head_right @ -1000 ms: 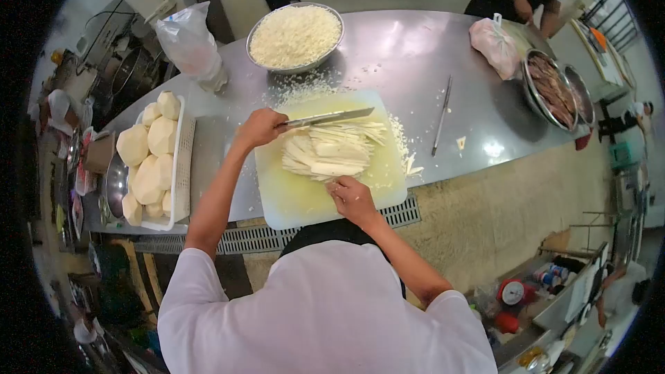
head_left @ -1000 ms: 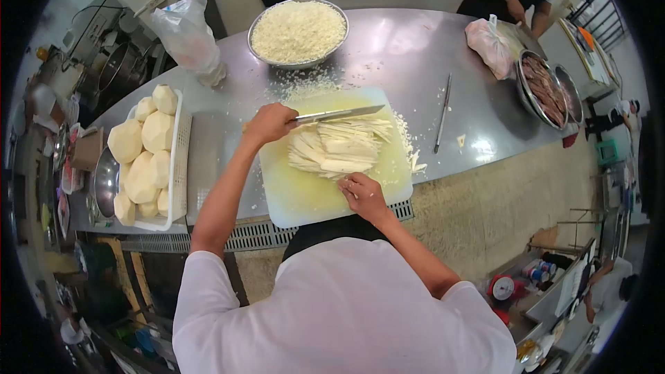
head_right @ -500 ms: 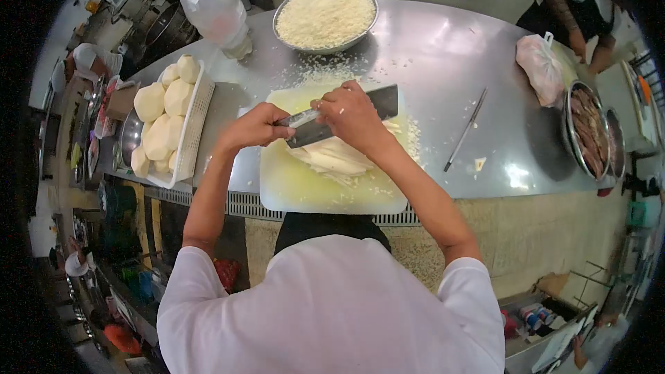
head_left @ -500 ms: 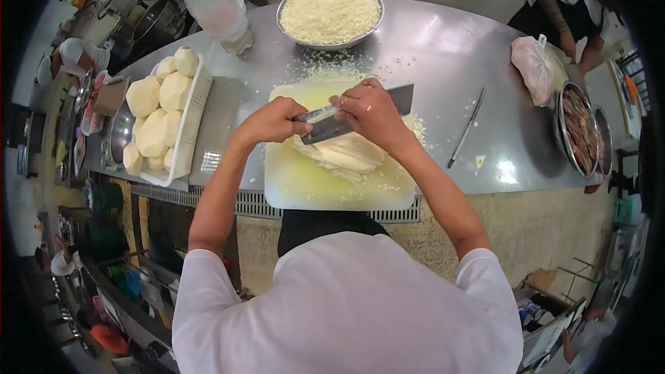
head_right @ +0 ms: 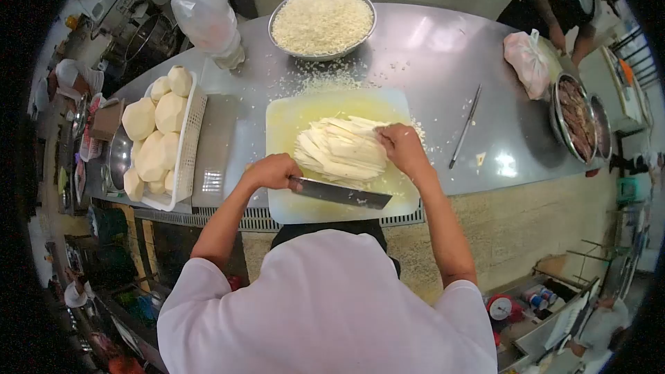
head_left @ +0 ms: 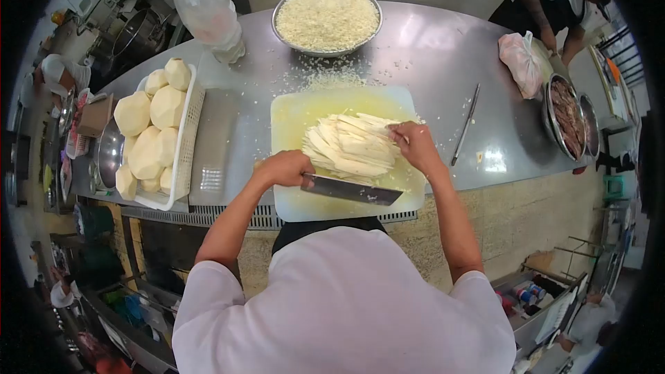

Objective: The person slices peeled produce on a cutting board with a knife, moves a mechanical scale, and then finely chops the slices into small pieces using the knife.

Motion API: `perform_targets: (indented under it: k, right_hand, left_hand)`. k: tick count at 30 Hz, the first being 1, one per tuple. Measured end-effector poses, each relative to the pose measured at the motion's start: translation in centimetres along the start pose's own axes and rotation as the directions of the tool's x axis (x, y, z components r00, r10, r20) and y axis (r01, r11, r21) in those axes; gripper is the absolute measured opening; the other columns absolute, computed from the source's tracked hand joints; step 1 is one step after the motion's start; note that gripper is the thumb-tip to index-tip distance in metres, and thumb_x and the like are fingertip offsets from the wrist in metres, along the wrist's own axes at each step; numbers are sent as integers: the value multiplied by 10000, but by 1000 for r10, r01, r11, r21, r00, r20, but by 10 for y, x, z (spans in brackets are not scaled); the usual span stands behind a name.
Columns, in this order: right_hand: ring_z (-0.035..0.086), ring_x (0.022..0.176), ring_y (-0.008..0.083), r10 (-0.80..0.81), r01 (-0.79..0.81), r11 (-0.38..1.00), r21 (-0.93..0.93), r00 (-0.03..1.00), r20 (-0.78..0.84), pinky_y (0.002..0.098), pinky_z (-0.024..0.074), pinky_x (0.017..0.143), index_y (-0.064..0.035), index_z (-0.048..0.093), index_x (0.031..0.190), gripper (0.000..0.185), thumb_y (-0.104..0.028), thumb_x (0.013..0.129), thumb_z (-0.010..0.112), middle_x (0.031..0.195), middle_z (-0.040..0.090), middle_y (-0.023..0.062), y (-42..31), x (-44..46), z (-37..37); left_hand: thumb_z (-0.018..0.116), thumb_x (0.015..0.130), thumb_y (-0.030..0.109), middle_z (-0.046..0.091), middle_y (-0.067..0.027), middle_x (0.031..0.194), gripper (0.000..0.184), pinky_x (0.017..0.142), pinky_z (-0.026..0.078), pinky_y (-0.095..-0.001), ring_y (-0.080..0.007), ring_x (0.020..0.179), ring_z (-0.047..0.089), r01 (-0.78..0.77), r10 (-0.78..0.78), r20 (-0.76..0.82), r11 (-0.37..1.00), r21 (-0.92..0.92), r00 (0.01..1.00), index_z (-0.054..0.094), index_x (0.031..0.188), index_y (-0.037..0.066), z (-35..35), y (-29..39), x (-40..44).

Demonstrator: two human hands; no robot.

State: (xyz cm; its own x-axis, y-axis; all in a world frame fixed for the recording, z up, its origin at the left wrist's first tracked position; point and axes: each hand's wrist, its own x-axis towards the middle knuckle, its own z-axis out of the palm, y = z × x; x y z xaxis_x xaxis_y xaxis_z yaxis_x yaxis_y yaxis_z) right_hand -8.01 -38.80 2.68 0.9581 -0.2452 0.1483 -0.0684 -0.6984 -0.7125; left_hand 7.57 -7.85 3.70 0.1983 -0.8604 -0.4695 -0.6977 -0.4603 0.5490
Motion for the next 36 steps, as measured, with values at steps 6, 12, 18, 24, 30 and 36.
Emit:
perform_targets:
  k: [6, 12, 18, 24, 30, 36]
  right_hand:
    - [656, 1105, 354, -74, 75, 997, 0, 993, -92, 420, 513, 968, -44, 732, 1163, 267, -162, 929, 681, 1203, 700, 184, 13, 23, 3]
    - [613, 1198, 341, 73, -128, 962, 240, 971, 226, 405, 465, 1046, -21, 667, 1286, 425, -341, 1043, 529, 1299, 659, 183, 40, 43, 48]
    - [587, 1228, 343, -9, -31, 994, 110, 939, 343, 403, 465, 1046, -3, 657, 1295, 417, -304, 1044, 513, 1348, 608, 180, 35, 38, 48]
    - [582, 1229, 365, -152, 143, 988, 51, 926, 346, 424, 466, 1051, 1, 668, 1266, 407, -301, 1038, 516, 1368, 597, 194, 4, 80, 62]
    - [580, 1187, 356, -201, 323, 923, -208, 867, 455, 470, 481, 995, -24, 710, 1158, 379, -308, 1032, 493, 1277, 633, 172, -45, 95, 136]
    - [578, 1120, 346, -365, 518, 842, -150, 752, 549, 483, 469, 970, -54, 721, 1079, 371, -326, 1024, 474, 1161, 644, 145, -41, 73, 148]
  left_hand:
    - [741, 752, 198, 674, -178, 740, 139, 696, 511, -504, -381, 768, 674, 55, -26, -239, 992, 115, 971, 713, 788, 66, 0, -13, 5]
    - [749, 757, 201, 675, -171, 730, 159, 699, 518, -498, -377, 785, 677, -46, 53, -112, 997, 67, 992, 698, 763, 51, -1, -9, -15]
    - [773, 765, 202, 646, -169, 687, 179, 653, 472, -501, -391, 748, 652, 63, -38, -360, 996, 60, 932, 678, 743, 51, 8, -16, -36]
    - [749, 816, 208, 655, -167, 699, 212, 615, 479, -443, -338, 657, 649, -1, -56, -441, 992, -127, 896, 687, 820, 5, -6, -41, -137]
    - [694, 961, 196, 527, 11, 591, 304, 435, 358, -262, -67, 477, 472, -56, -646, -564, 630, -774, 514, 580, 741, 20, 25, -31, -159]
    - [669, 952, 194, 595, -153, 620, 297, 514, 456, -382, -281, 534, 584, 118, -695, -544, 660, -742, 471, 594, 786, -40, 76, -31, -109]
